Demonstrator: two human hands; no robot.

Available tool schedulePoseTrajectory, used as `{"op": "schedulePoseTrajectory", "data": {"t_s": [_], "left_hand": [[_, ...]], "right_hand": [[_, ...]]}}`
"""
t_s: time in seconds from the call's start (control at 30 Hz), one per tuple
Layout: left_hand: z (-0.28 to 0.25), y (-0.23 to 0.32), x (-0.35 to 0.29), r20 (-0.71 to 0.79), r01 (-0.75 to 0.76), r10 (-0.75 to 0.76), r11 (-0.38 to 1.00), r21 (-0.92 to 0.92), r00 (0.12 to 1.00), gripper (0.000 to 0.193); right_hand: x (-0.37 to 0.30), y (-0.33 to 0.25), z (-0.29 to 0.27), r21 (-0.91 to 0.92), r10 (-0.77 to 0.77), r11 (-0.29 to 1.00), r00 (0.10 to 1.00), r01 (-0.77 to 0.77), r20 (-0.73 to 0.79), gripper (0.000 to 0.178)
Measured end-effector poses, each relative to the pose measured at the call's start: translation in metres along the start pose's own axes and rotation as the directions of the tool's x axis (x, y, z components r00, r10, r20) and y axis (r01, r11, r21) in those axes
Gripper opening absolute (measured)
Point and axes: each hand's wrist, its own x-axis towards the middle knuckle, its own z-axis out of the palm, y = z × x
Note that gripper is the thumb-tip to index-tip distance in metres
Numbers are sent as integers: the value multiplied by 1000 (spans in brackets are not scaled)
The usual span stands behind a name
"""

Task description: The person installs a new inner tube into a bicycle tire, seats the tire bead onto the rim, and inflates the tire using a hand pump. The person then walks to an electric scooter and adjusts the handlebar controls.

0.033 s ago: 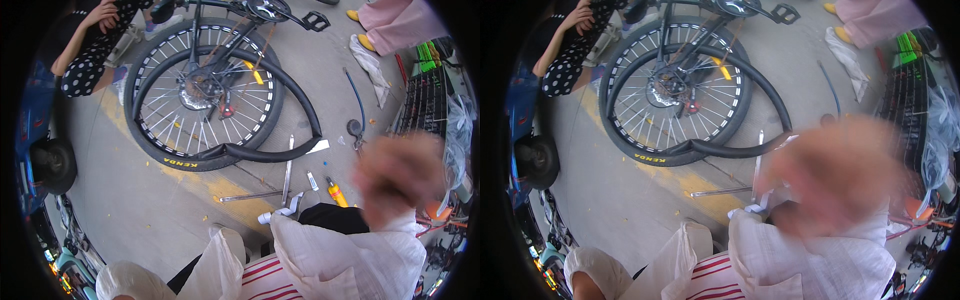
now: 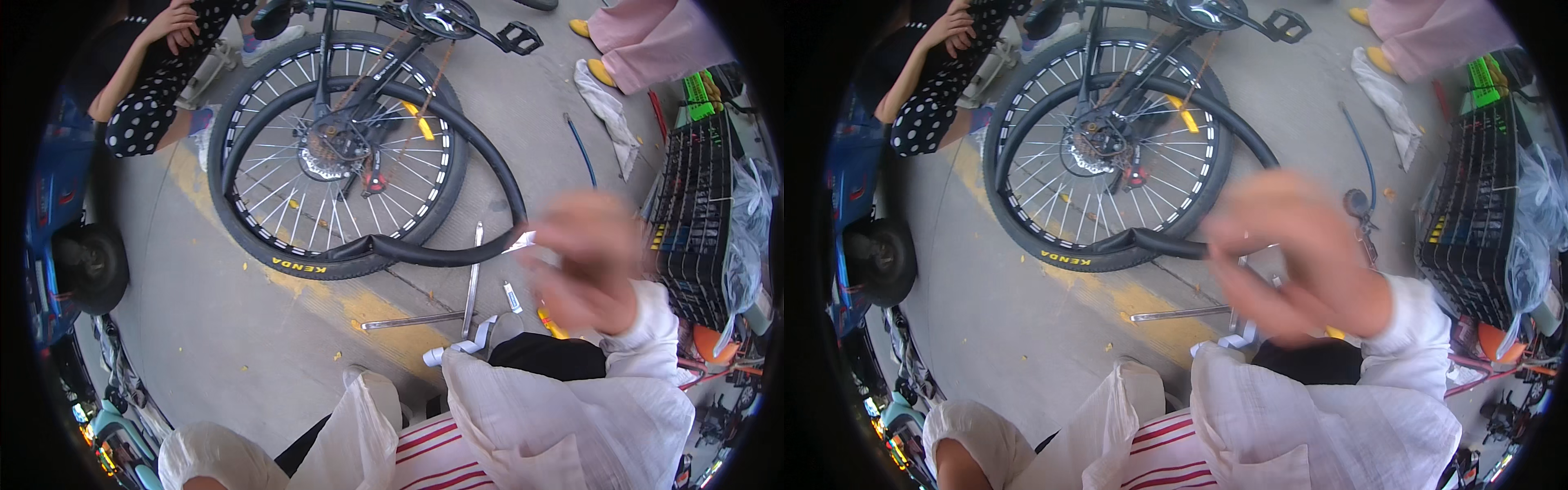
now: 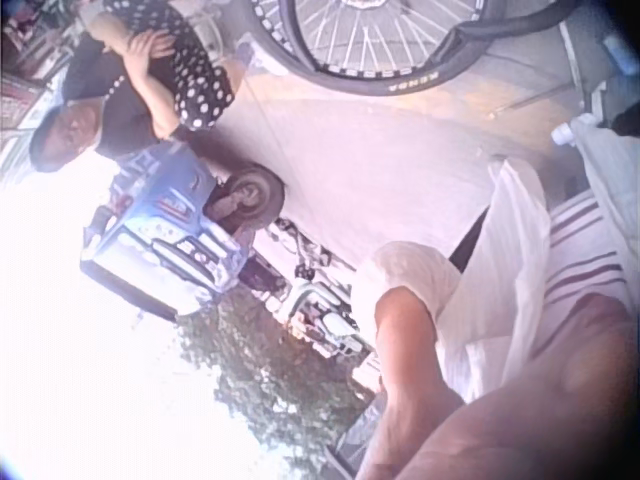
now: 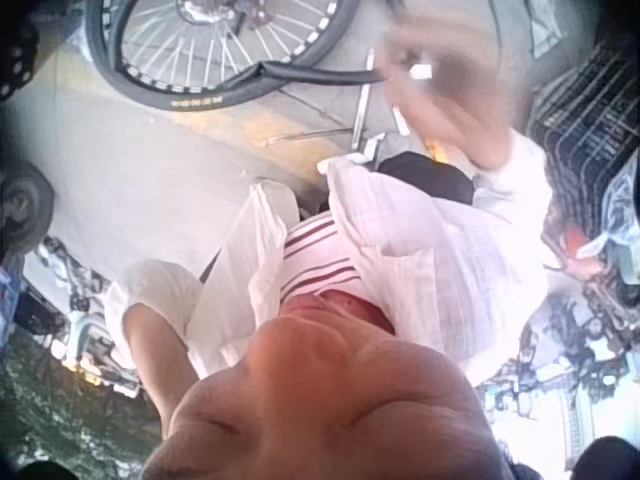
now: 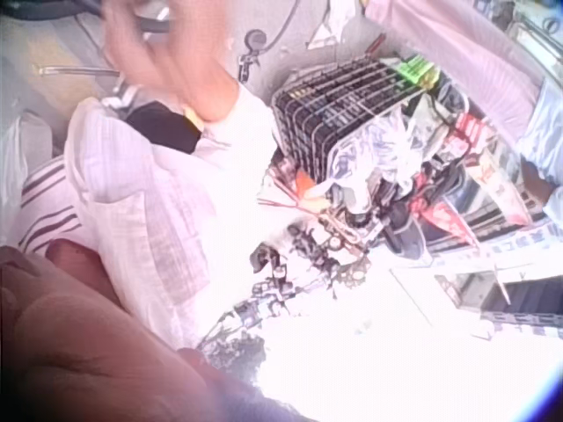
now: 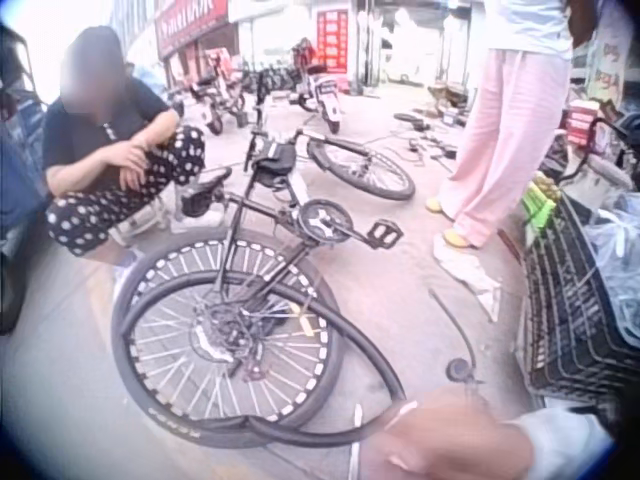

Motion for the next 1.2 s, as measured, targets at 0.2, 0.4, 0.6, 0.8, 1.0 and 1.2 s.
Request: {"op": "schedulePoseTrajectory", "data": {"t_s": [0.2,0.4,0.6,0.8,1.0,1.2], "left_hand": [[8,4,-41,-459,173,-29,946,275,888,18],[149,-29,-168,364,970,-912,230,80,187,22],[259,-77,-214,254,827,-877,473,304,408,48],[293,-79,-215,125,763,-923,373,527,364,64],[272,-81,-207,127,772,-972,235,591,198,47],[247,-71,-219,121,732,-940,325,598,319,49]], "right_hand": [[-106,166,108,-530,496,828,680,-183,540,61],[-101,218,89,-490,594,805,456,-336,663,52],[-18,250,71,-692,477,720,761,-52,439,34],[25,240,67,-584,413,802,591,125,693,41],[13,260,99,-537,374,839,631,81,679,36],[-4,265,151,-401,235,901,591,164,772,26]]}}
